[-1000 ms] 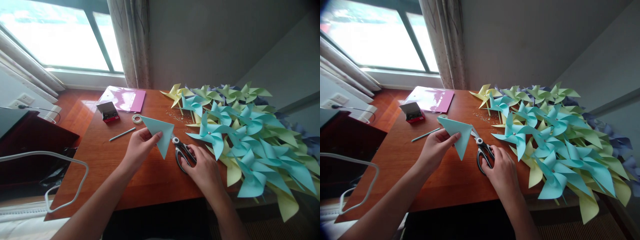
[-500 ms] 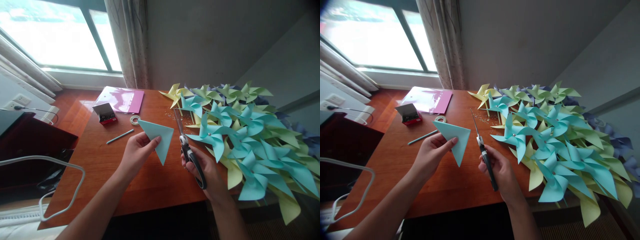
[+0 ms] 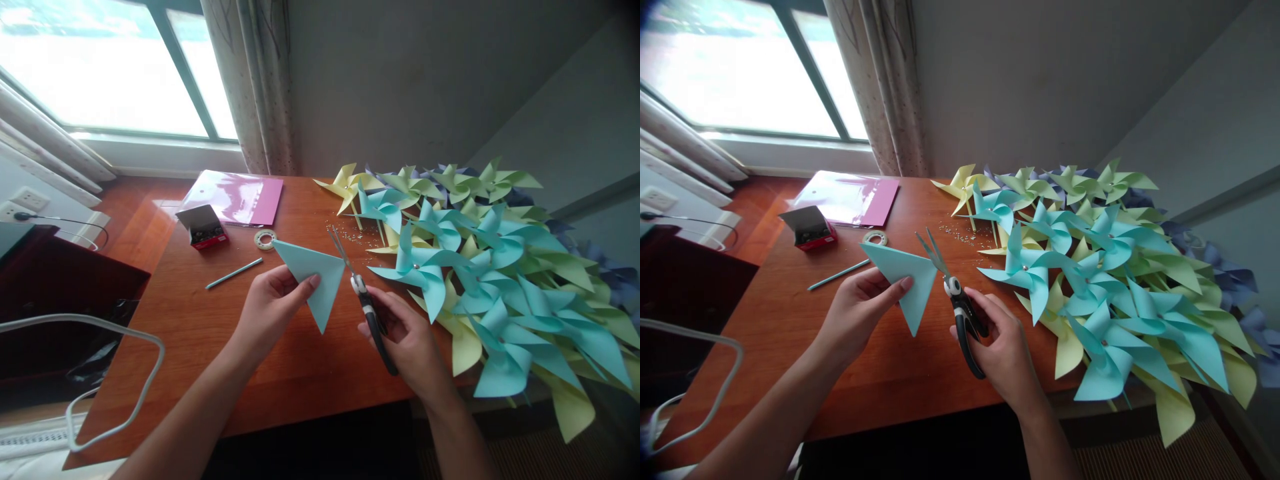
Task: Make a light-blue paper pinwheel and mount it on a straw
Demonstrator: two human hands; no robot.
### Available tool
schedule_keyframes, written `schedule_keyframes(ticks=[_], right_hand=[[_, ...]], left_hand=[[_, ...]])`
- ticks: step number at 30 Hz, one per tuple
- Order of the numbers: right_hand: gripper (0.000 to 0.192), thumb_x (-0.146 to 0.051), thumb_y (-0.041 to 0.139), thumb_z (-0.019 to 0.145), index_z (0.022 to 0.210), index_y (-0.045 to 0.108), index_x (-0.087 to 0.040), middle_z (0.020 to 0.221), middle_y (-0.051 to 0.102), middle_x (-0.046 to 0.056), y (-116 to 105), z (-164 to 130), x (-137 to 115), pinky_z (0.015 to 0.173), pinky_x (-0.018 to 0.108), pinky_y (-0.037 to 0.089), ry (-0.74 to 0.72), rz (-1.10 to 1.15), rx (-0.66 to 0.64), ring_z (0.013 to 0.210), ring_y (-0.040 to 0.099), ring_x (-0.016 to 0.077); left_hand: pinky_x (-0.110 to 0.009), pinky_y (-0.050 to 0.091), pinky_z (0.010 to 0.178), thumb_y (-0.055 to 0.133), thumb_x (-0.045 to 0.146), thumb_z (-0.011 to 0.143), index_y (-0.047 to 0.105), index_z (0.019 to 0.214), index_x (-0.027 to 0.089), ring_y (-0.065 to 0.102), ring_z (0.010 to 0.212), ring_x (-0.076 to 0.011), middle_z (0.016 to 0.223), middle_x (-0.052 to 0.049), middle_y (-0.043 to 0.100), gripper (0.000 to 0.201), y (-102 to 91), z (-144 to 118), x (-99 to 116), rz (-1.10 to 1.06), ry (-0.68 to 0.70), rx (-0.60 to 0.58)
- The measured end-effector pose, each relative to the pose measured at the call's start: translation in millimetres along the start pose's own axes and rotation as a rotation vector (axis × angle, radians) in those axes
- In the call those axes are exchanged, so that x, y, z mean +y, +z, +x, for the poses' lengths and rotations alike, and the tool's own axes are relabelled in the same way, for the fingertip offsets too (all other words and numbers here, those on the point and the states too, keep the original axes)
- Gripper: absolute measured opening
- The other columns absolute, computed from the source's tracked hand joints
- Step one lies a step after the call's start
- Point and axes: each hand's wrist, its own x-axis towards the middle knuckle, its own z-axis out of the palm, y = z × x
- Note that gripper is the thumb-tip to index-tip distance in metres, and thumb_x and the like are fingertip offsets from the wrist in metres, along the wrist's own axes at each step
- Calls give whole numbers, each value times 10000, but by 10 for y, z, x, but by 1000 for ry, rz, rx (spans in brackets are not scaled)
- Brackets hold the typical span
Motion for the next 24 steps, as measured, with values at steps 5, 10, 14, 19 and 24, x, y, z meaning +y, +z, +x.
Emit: schedule_keyframes(ticks=[5, 10, 14, 19, 24], right_hand=[[491, -349, 775, 838, 1309, 674, -253, 1178, 701, 87, -28, 10, 6, 872, 358, 626, -46, -97, 7, 1042, 707, 259], [490, -359, 772, 831, 1302, 685, -255, 1109, 721, 77, -27, -2, -13, 806, 343, 638, -73, -180, 29, 971, 720, 253], [489, -342, 763, 846, 1316, 670, -246, 1148, 705, 87, -34, -12, -67, 841, 353, 629, -43, -171, 8, 996, 709, 254], [490, -316, 769, 843, 1316, 664, -240, 1202, 683, 95, -54, -23, -124, 908, 382, 610, -21, -159, -11, 1031, 699, 259], [489, -311, 774, 834, 1307, 669, -239, 1218, 677, 96, -46, -22, -116, 910, 376, 607, -19, -145, -6, 1037, 697, 258]], left_hand=[[-257, 538, 675, 851, 392, 741, 796, 869, 154, 683, 752, -192, 870, -63, 791, 275, 0, 0, 4, 5, 4, 11], [-247, 533, 677, 851, 362, 746, 797, 873, 158, 673, 751, -181, 870, -55, 792, 246, -5, 3, 7, -1, 5, 14], [-250, 537, 688, 860, 330, 735, 802, 881, 164, 674, 763, -185, 873, -52, 792, 229, -6, 4, -4, 6, 13, 4], [-263, 545, 694, 858, 340, 734, 800, 866, 164, 675, 767, -193, 877, -59, 790, 228, -3, 3, -6, 22, 14, 14], [-292, 559, 699, 874, 347, 705, 801, 881, 157, 688, 778, -220, 878, -73, 790, 269, 5, 1, 17, 36, 11, 36]])
